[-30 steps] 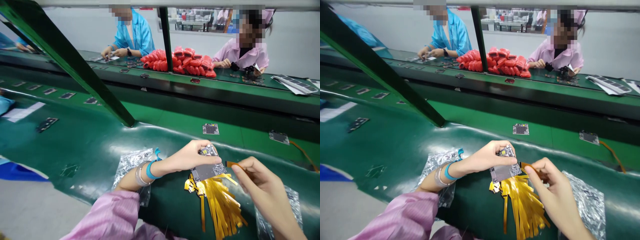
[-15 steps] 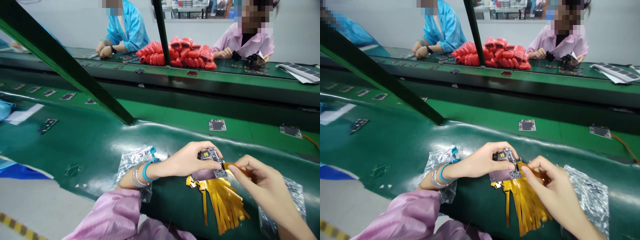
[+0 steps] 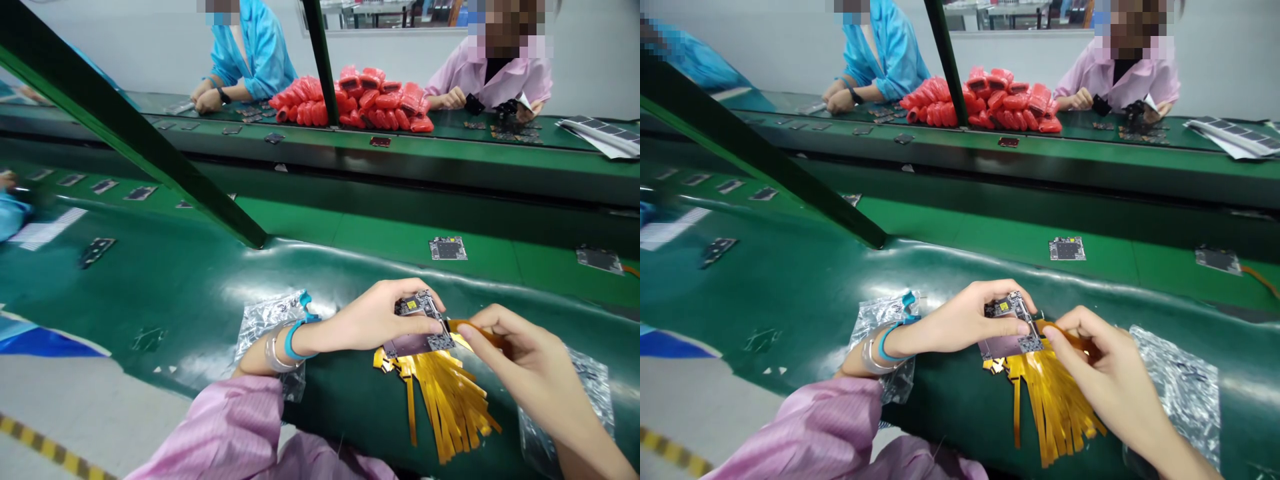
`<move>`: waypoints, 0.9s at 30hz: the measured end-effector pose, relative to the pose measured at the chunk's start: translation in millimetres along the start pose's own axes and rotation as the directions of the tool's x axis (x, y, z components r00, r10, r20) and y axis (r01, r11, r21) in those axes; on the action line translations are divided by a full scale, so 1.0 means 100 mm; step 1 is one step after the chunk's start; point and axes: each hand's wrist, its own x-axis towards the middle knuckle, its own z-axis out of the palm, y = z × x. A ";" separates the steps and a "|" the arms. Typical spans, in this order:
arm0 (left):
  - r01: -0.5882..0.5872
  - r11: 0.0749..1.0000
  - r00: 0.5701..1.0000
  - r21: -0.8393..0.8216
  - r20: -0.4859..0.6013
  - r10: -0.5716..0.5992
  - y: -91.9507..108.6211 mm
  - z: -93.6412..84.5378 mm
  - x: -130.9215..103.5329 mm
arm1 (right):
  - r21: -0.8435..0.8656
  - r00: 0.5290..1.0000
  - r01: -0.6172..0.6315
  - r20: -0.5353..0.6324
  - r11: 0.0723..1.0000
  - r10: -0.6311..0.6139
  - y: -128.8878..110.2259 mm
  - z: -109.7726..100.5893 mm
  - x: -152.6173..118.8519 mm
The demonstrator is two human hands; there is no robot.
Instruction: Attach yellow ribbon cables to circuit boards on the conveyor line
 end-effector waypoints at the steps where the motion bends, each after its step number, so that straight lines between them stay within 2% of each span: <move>1: -0.004 1.000 1.000 -0.006 -0.001 0.004 0.00 0.00 0.00 | 0.000 1.000 0.001 0.000 1.000 -0.001 0.00 0.00 0.00; 10: -0.011 1.000 1.000 -0.001 0.003 0.011 -0.03 0.00 0.00 | -0.074 0.998 0.040 0.043 0.996 -0.037 0.04 -0.02 0.01; 16: 0.011 1.000 1.000 -0.007 0.015 -0.011 -0.03 0.00 0.00 | -0.170 0.974 0.129 0.205 0.977 -0.093 0.09 -0.07 0.07; 20: 0.024 1.000 1.000 -0.002 0.011 -0.024 -0.02 0.00 0.01 | -0.160 0.976 0.164 0.170 0.973 -0.137 0.07 -0.04 0.09; 27: 0.060 0.998 0.998 0.015 -0.023 -0.060 -0.02 0.00 0.02 | -0.089 0.977 0.146 0.173 0.985 -0.129 0.09 -0.01 0.08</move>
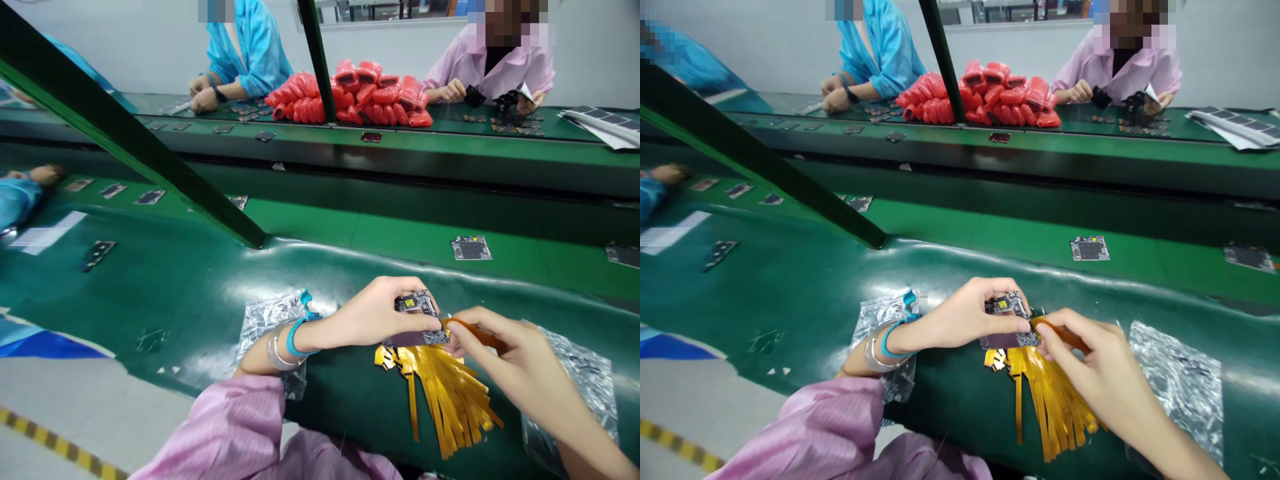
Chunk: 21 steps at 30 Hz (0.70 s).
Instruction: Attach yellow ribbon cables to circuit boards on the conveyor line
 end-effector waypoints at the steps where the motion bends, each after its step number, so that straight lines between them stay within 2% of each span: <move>1: 0.014 1.000 1.000 -0.002 -0.005 -0.014 0.00 0.00 0.01 | -0.009 1.000 -0.001 -0.002 1.000 0.001 0.00 0.00 0.00; 8: 0.040 0.997 0.999 -0.065 -0.012 -0.041 -0.05 0.03 0.06 | -0.008 0.999 -0.038 0.017 0.999 0.038 -0.03 -0.01 0.02; 12: -0.014 1.000 1.000 -0.018 -0.027 0.014 -0.05 0.02 0.06 | 0.054 0.995 -0.090 -0.037 0.995 0.092 -0.01 -0.05 0.05; 17: -0.066 0.997 0.997 0.046 -0.043 0.068 -0.04 0.01 0.05 | 0.033 0.987 -0.150 -0.055 0.988 0.152 0.03 -0.09 0.09; 21: -0.098 0.992 0.993 0.079 -0.060 0.103 -0.05 -0.01 0.05 | 0.069 0.987 -0.159 0.022 0.985 0.158 0.02 -0.08 0.21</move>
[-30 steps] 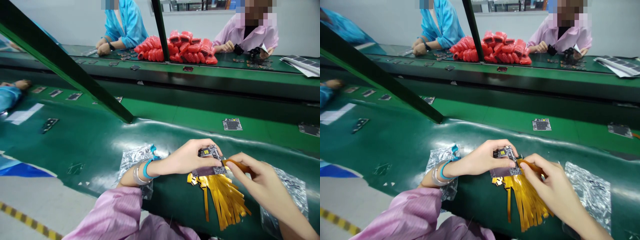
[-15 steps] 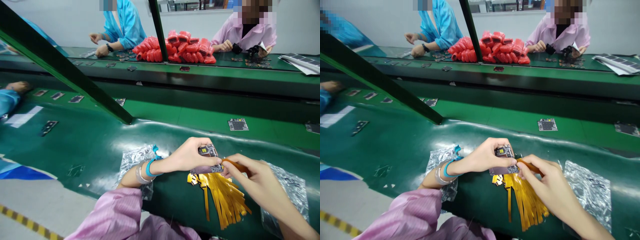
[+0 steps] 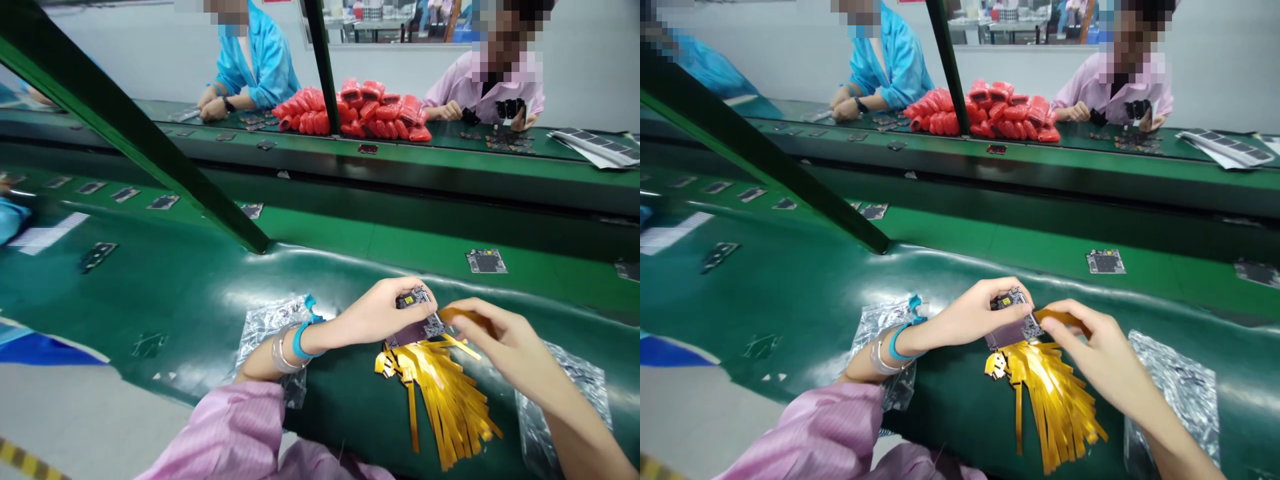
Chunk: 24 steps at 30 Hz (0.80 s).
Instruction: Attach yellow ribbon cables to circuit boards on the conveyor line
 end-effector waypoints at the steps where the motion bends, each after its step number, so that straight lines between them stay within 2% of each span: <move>1: -0.005 1.000 1.000 0.009 -0.006 0.006 -0.01 -0.01 0.01 | 0.022 0.999 -0.010 0.030 1.000 0.010 -0.01 0.01 0.05; 5: 0.020 0.999 0.999 0.047 -0.041 -0.018 -0.04 -0.05 0.04 | 0.142 0.994 -0.041 0.111 0.989 0.025 -0.01 0.05 0.23; 9: 0.051 0.997 0.998 0.057 -0.042 -0.049 -0.04 -0.09 0.05 | 0.220 0.994 -0.050 0.101 0.974 0.028 -0.04 0.07 0.28; 12: 0.015 0.997 0.997 0.073 -0.071 -0.010 -0.06 -0.15 0.05 | 0.248 0.998 -0.032 0.067 0.968 0.015 -0.05 0.07 0.31; 14: -0.047 0.995 0.988 0.085 -0.144 0.059 -0.08 -0.22 0.06 | 0.250 1.000 -0.002 0.026 0.968 -0.004 -0.02 0.07 0.40; 18: -0.133 0.979 0.928 0.156 -0.327 0.178 -0.13 -0.38 0.09 | 0.224 0.995 0.056 -0.087 0.973 -0.037 0.08 0.00 0.81; 21: -0.145 0.975 0.928 0.169 -0.319 0.193 -0.12 -0.44 0.08 | 0.155 0.974 0.121 -0.210 0.981 -0.087 0.11 -0.12 1.14; 24: -0.141 0.977 0.947 0.160 -0.266 0.180 -0.08 -0.44 0.05 | 0.028 0.921 0.160 -0.365 0.987 -0.139 0.17 -0.21 1.31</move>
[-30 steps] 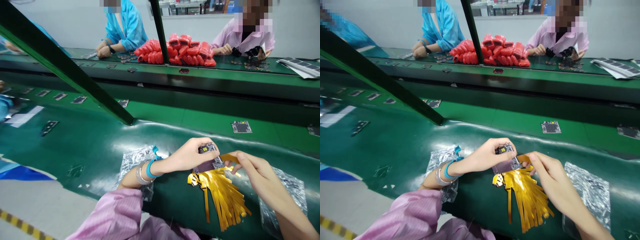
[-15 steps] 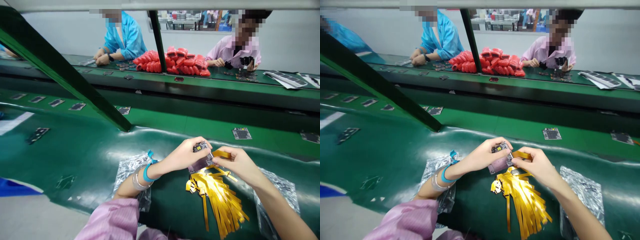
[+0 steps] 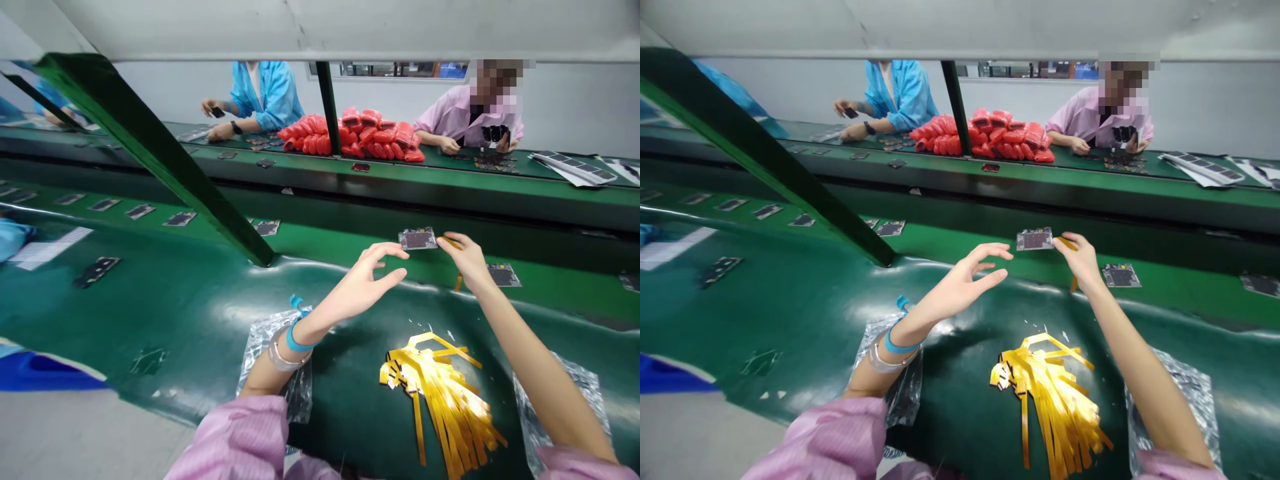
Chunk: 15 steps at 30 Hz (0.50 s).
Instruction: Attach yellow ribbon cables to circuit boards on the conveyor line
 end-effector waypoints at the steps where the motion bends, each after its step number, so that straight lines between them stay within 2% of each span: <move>1: 0.006 1.000 1.000 -0.003 0.007 -0.006 0.02 0.00 -0.01 | -0.045 0.999 0.017 -0.047 0.999 -0.019 0.04 -0.01 0.00; 3: 0.003 1.000 1.000 -0.008 0.009 -0.003 0.04 -0.02 -0.01 | -0.128 0.996 0.042 -0.075 0.991 -0.052 0.12 -0.02 -0.09; 4: -0.006 1.000 1.000 -0.009 0.007 0.006 0.05 -0.02 -0.01 | -0.159 0.997 0.056 -0.044 0.986 -0.064 0.16 -0.01 -0.17; 6: -0.021 1.000 1.000 -0.004 -0.004 0.021 0.05 -0.04 0.00 | -0.193 0.990 0.095 0.118 0.977 -0.073 0.22 0.01 -0.42; 8: -0.023 1.000 1.000 0.001 -0.016 0.023 0.05 -0.05 0.03 | -0.193 0.931 0.134 0.361 0.972 -0.057 0.22 0.07 -0.70; 10: -0.015 1.000 1.000 0.004 -0.014 0.015 0.04 -0.05 0.05 | -0.197 0.834 0.156 0.551 0.968 -0.023 0.18 0.15 -0.95; 12: -0.015 1.000 1.000 0.006 0.002 0.015 0.02 -0.04 0.07 | -0.224 0.778 0.173 0.629 0.959 0.007 0.14 0.27 -1.13; 15: -0.019 1.000 1.000 0.020 0.017 0.019 0.02 -0.04 0.07 | -0.269 0.756 0.206 0.654 0.941 0.022 0.16 0.48 -1.23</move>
